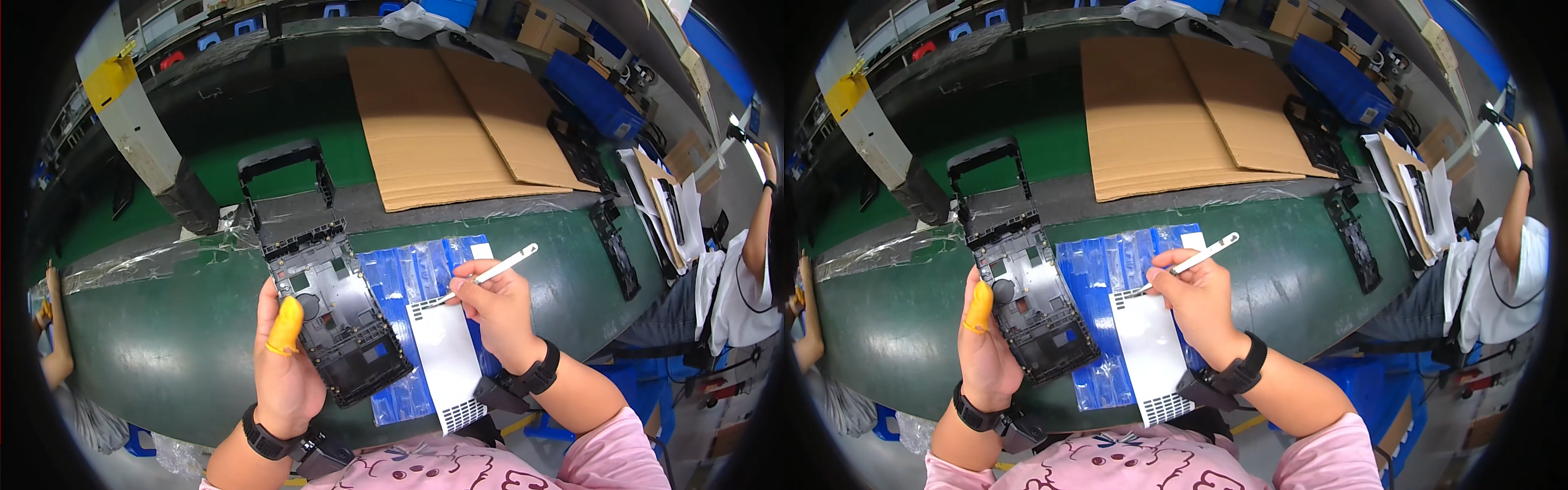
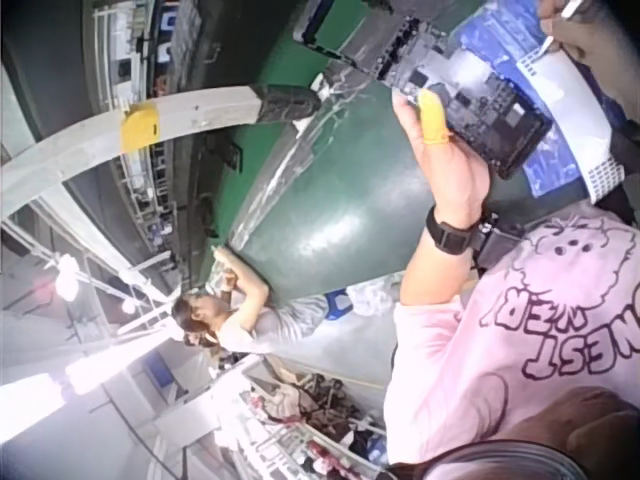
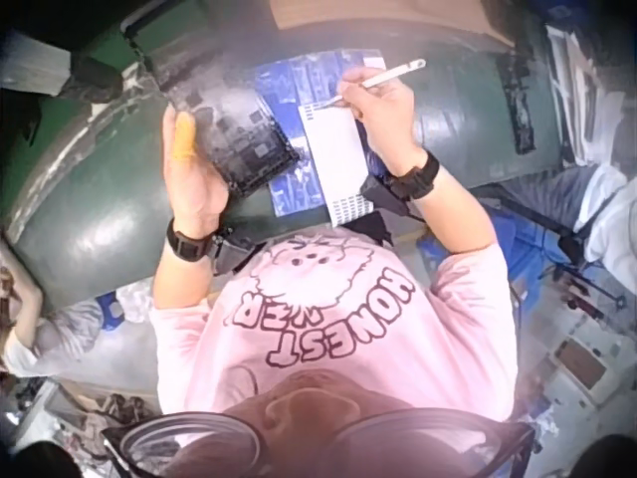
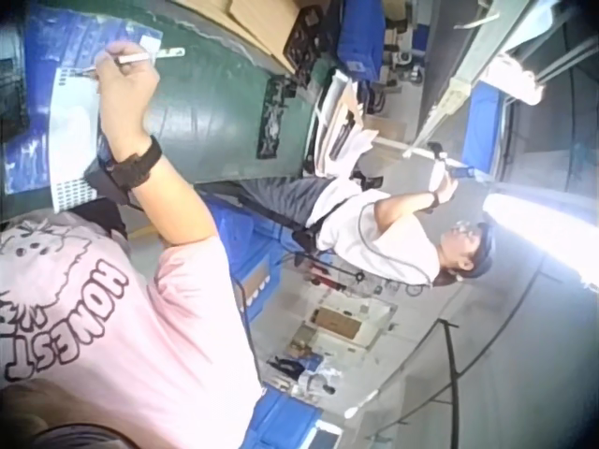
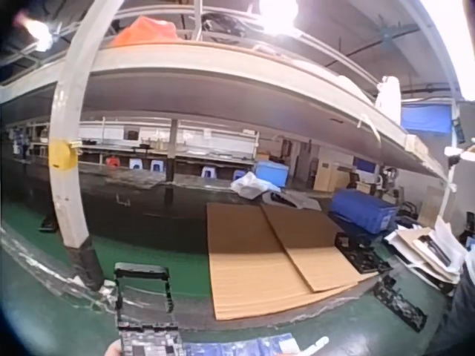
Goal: Assembling electronic components into a black plastic housing using a pick-and-place method with a small tool.
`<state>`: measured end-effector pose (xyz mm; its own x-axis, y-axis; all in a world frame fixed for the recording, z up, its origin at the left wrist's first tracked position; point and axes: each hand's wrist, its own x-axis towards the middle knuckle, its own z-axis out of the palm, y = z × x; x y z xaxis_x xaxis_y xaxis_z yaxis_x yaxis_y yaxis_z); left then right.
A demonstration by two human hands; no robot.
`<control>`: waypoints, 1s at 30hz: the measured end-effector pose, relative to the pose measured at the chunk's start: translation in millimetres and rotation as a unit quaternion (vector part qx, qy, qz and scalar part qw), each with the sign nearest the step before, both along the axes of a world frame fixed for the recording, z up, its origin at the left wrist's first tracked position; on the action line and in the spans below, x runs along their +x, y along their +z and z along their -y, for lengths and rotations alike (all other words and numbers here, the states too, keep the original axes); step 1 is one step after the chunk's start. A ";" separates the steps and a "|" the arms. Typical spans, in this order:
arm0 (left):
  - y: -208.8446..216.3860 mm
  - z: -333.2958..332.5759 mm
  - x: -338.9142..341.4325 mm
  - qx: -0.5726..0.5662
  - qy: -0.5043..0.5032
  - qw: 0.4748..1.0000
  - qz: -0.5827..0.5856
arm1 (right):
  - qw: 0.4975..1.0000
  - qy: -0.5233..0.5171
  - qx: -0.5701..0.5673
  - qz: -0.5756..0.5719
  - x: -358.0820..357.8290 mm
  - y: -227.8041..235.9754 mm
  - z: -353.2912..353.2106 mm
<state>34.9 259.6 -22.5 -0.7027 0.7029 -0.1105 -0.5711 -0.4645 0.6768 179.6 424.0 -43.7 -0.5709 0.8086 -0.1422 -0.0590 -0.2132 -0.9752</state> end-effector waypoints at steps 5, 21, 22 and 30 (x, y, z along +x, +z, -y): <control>-2.3 1.1 -6.3 -0.057 -0.006 0.997 0.058 | 0.999 0.029 0.013 0.006 5.7 -9.9 1.7; 0.4 3.0 -0.5 -0.015 -0.011 1.000 0.010 | 0.999 0.037 0.005 -0.007 2.5 -2.8 4.2; 1.0 0.7 1.0 -0.014 -0.019 0.999 0.044 | 1.000 0.027 -0.005 -0.015 5.4 3.7 4.4; 2.9 2.8 5.6 -0.032 -0.097 0.991 0.081 | 0.980 0.094 0.000 -0.175 -15.7 45.3 64.6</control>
<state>40.5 256.8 -19.6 -0.5239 0.8111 -0.2600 -0.7493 -0.2938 0.5935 164.0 359.4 1.6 -0.7238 0.6842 0.0889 -0.3496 -0.2526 -0.9022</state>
